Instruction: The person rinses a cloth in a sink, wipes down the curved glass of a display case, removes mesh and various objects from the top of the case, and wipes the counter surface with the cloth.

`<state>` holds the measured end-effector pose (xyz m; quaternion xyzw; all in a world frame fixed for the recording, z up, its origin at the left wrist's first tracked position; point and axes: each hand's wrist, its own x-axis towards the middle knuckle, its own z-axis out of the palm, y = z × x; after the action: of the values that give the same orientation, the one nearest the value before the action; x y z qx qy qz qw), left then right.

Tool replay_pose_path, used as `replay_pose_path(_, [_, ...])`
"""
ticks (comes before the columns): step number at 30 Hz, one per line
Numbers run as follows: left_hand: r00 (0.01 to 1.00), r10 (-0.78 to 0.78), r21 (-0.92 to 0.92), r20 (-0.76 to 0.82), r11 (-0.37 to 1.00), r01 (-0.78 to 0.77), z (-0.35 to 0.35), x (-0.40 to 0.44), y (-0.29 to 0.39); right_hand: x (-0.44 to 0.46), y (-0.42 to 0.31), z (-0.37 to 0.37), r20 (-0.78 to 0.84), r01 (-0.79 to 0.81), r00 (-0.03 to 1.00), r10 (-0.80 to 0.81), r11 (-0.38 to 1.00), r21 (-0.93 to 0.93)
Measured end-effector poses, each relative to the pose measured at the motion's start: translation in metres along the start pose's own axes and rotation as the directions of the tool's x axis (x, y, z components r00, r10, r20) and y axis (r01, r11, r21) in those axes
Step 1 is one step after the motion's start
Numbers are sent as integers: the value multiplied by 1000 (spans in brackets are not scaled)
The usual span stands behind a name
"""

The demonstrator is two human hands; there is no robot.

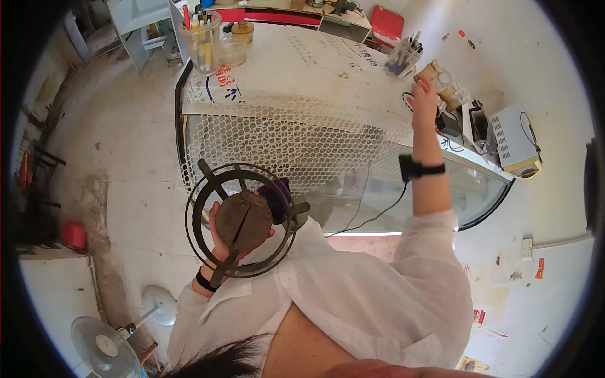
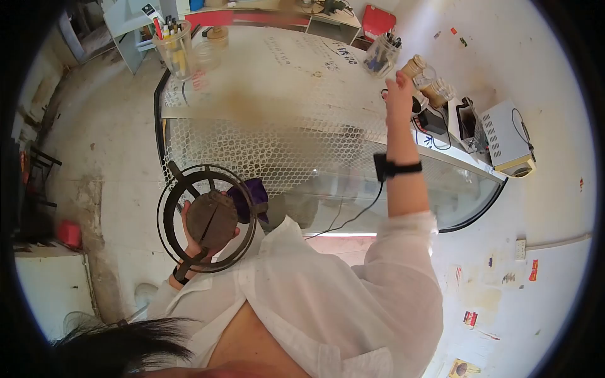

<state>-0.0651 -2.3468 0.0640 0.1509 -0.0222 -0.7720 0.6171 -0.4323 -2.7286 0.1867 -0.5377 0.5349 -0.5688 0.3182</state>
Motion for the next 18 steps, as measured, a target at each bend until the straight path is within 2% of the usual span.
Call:
replay_pose_path(1, [1000, 11, -11, -1, 1000, -11, 1, -1, -3, -24, 11, -15, 55, 227, 974, -221, 963, -148])
replay_pose_path(3, [997, 47, 9, -60, 999, -46, 1, -4, -12, -111, 31, -22, -104, 383, 899, -426, 878, -287])
replay_pose_path(4, [995, 60, 17, -82, 998, -59, 2, -6, -18, -151, 57, -18, -235, 392, 853, -467, 868, -304])
replay_pose_path(6, [989, 118, 34, -85, 993, -115, 8, -6, -29, -213, 104, -15, -231, 230, 908, -349, 877, -422])
replay_pose_path(8, [980, 157, 39, -121, 987, -153, 13, -8, -40, -245, 138, 3, -177, 1, 984, -21, 994, -113])
replay_pose_path(9, [975, 167, 53, -143, 985, -161, 16, -11, -45, -253, 130, 12, -171, -8, 985, -7, 996, -90])
replay_pose_path(11, [971, 179, 31, -157, 984, -177, 20, -14, -57, -266, 111, 19, -54, -199, 978, 204, 976, 87])
replay_pose_path(12, [969, 189, 25, -158, 982, -187, 26, -17, -65, -268, 107, 18, -45, -214, 974, 220, 970, 114])
replay_pose_path(14, [955, 241, 50, -174, 970, -236, 39, -22, -82, -268, 103, 14, 207, -434, 900, 384, 837, 334])
replay_pose_path(15, [940, 274, 62, -202, 962, -267, 41, -25, -92, -271, 98, 12, 222, -447, 893, 391, 822, 352])
replay_pose_path(16, [924, 307, 76, -230, 952, -297, 43, -28, -101, -274, 93, 10, 342, -563, 826, 447, 684, 464])
replay_pose_path(18, [886, 360, 80, -293, 932, -352, 45, -35, -119, -271, 88, 8, 491, -678, 735, 468, 504, 535])
